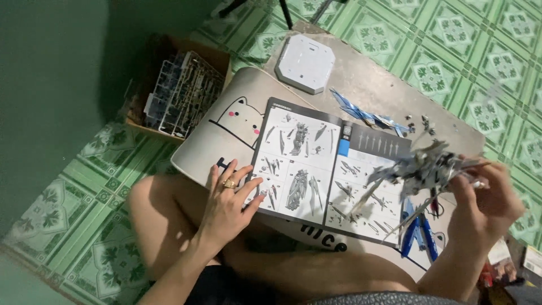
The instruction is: The person assembles a model kit by clipping small plastic parts from a runner using pliers and attaching them to a larger figure. They reference an instruction manual throughout the process.
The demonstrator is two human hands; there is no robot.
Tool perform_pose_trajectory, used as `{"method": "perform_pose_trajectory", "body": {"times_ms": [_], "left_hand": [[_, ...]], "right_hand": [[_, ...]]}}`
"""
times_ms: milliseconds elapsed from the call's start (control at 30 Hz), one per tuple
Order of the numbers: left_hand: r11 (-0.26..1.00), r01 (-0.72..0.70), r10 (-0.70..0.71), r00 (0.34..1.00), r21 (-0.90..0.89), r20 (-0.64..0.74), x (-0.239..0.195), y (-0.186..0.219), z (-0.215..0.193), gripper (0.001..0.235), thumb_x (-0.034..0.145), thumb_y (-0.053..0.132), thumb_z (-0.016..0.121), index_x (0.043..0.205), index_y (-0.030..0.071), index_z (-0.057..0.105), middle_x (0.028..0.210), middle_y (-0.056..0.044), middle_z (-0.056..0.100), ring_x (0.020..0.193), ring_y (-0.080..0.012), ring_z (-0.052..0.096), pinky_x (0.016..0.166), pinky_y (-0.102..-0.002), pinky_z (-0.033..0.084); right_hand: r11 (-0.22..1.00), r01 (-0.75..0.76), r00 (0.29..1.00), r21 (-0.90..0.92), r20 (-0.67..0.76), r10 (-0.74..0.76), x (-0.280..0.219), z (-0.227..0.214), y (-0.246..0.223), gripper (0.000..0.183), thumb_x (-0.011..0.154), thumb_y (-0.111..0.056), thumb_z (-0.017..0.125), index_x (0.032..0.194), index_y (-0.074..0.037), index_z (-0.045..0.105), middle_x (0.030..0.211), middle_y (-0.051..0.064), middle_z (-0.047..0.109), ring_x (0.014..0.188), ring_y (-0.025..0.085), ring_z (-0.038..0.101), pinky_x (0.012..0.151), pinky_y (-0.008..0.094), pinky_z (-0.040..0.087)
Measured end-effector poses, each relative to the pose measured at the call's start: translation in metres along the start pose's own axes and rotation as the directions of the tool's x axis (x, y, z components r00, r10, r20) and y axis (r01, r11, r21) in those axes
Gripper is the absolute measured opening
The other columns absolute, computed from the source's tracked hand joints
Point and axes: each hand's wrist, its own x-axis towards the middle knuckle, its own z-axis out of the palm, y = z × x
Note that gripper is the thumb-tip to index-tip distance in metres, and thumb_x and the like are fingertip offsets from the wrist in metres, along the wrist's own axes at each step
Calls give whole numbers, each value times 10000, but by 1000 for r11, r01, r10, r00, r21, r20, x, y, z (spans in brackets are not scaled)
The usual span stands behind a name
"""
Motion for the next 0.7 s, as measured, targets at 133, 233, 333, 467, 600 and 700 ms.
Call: {"method": "perform_pose_trajectory", "body": {"times_ms": [133, 233, 333, 467, 600, 700], "left_hand": [[1000, 20, -20, 1000, 16, -18, -2, 2, 0, 298, 810, 236, 677, 1071, 93, 684, 1238, -104, 582, 1302, -365, 404, 1122, -612, 146], [1000, 2, -2, 999, 8, -32, -5, -2, 4, 311, 816, 233, 689, 1097, 101, 676, 1283, -108, 552, 1319, -357, 373, 1124, -614, 154], [999, 26, -26, 1000, -29, 15, -7, -5, 2, 315, 817, 236, 680, 1110, 122, 678, 1305, -103, 560, 1330, -366, 380, 1125, -612, 137], [999, -5, 5, 1000, -45, 10, -6, -7, -2, 334, 809, 232, 691, 1120, 113, 673, 1289, -98, 570, 1322, -342, 396, 1142, -550, 150], [998, -2, 2, 1000, -62, -1, -6, -9, 2, 326, 801, 213, 695, 1110, 109, 677, 1287, -104, 581, 1324, -347, 407, 1151, -529, 116], [998, -9, 8, 1000, -55, -23, -5, -7, 0, 322, 799, 210, 699, 1103, 106, 684, 1261, -101, 597, 1309, -344, 427, 1146, -511, 121]], "right_hand": [[963, -130, 989, 234, 105, 107, 1, 20, -8, 289, 898, -22, 518, 1183, -37, 559, 1205, 104, 601, 513, -27, 363, 428, 108, 276], [945, -268, 962, 188, 102, 253, -1, 21, -5, 283, 917, -143, 561, 1176, -30, 580, 1082, 44, 624, 539, -28, 436, 451, 90, 320], [880, -343, 939, 329, 160, 306, -1, 16, 10, 318, 910, -159, 585, 1195, -18, 586, 1197, 109, 642, 908, 93, 642, 867, 171, 555], [869, -380, 925, 316, 150, 350, 1, 29, 7, 250, 972, -126, 522, 1193, -25, 580, 1169, 101, 642, 903, 89, 664, 853, 155, 592], [851, -415, 910, 321, 123, 397, 3, 38, 9, 152, 989, -122, 512, 1111, -55, 573, 1082, 68, 627, 859, 99, 658, 826, 197, 626], [872, -385, 923, 303, 128, 363, 2, 37, 8, 194, 1021, -139, 510, 1189, -69, 576, 1147, 61, 616, 965, 110, 651, 929, 240, 616]]}}
